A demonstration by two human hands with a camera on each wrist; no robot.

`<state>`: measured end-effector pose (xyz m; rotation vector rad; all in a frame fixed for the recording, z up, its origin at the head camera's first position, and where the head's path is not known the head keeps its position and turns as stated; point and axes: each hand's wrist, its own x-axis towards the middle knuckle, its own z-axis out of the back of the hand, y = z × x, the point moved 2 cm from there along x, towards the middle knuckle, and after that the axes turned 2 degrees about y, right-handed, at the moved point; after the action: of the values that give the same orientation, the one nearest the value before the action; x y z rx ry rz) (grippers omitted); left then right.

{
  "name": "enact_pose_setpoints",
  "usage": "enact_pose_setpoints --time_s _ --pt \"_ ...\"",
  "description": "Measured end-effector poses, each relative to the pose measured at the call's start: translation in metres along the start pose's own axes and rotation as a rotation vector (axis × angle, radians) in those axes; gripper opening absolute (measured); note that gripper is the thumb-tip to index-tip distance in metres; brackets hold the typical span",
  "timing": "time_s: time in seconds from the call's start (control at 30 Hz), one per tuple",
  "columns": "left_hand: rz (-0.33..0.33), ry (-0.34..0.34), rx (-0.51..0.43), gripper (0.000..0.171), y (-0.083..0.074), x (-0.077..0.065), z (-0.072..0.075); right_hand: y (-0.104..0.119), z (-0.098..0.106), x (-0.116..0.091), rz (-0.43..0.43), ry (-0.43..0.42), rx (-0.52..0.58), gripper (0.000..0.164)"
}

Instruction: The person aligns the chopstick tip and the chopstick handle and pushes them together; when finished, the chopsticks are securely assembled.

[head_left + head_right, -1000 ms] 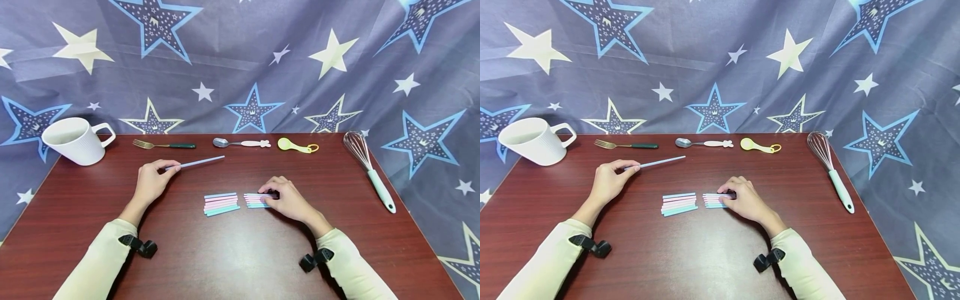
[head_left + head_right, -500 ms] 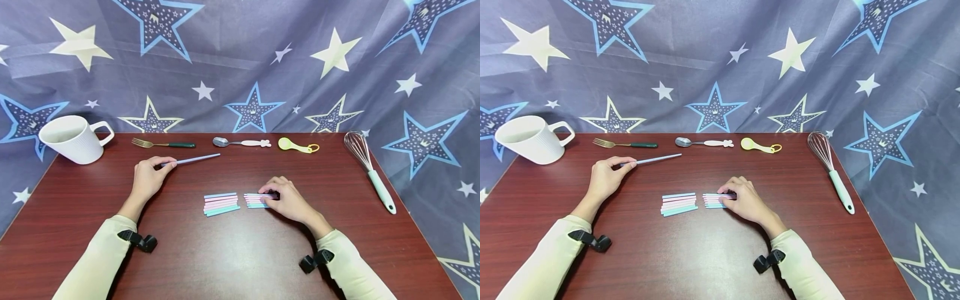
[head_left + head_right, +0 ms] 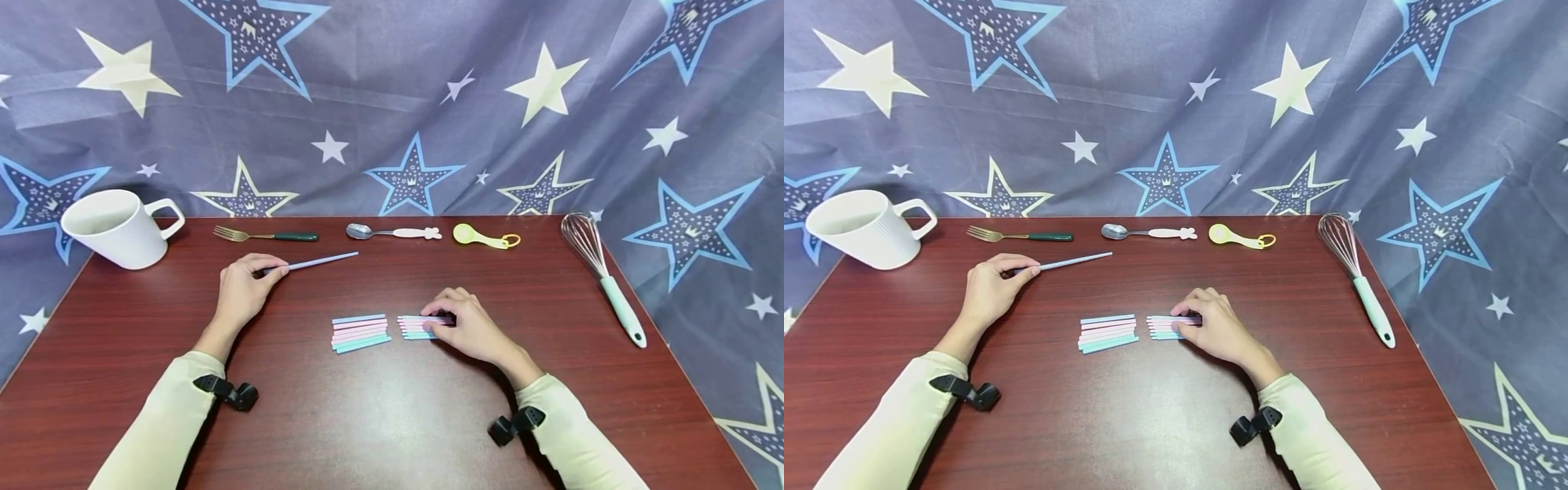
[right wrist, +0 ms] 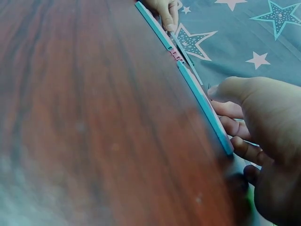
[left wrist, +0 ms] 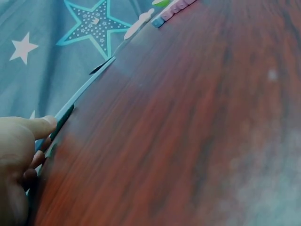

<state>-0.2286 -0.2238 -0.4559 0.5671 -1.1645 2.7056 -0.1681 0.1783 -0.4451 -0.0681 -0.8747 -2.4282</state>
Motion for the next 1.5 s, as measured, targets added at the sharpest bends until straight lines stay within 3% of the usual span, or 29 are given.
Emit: enact_pose_setpoints --time_s 0.53,0.73,0.9,1.07,1.27,1.5 --pt "0.003 0.078 0.056 0.013 0.0 0.0 -0.005 0.0 0.001 0.0 0.002 0.0 0.001 0.016" --pt "0.013 0.09 0.052 0.02 -0.005 -0.001 -0.001 -0.002 0.0 -0.001 -0.005 0.003 0.0 0.016" --pt "0.015 0.047 0.029 0.026 -0.018 -0.005 0.005 -0.001 0.0 0.0 -0.003 0.008 0.005 0.017" --pt "-0.005 0.046 0.004 0.023 -0.044 -0.013 0.001 -0.002 0.002 0.0 -0.001 0.005 0.01 0.016" --pt "-0.053 0.171 -0.05 0.02 -0.07 -0.029 -0.019 -0.003 0.002 0.0 -0.005 0.003 0.019 0.016" --pt "-0.082 0.299 -0.101 0.019 -0.084 -0.048 -0.039 -0.004 -0.001 0.0 0.002 -0.011 0.013 0.015"
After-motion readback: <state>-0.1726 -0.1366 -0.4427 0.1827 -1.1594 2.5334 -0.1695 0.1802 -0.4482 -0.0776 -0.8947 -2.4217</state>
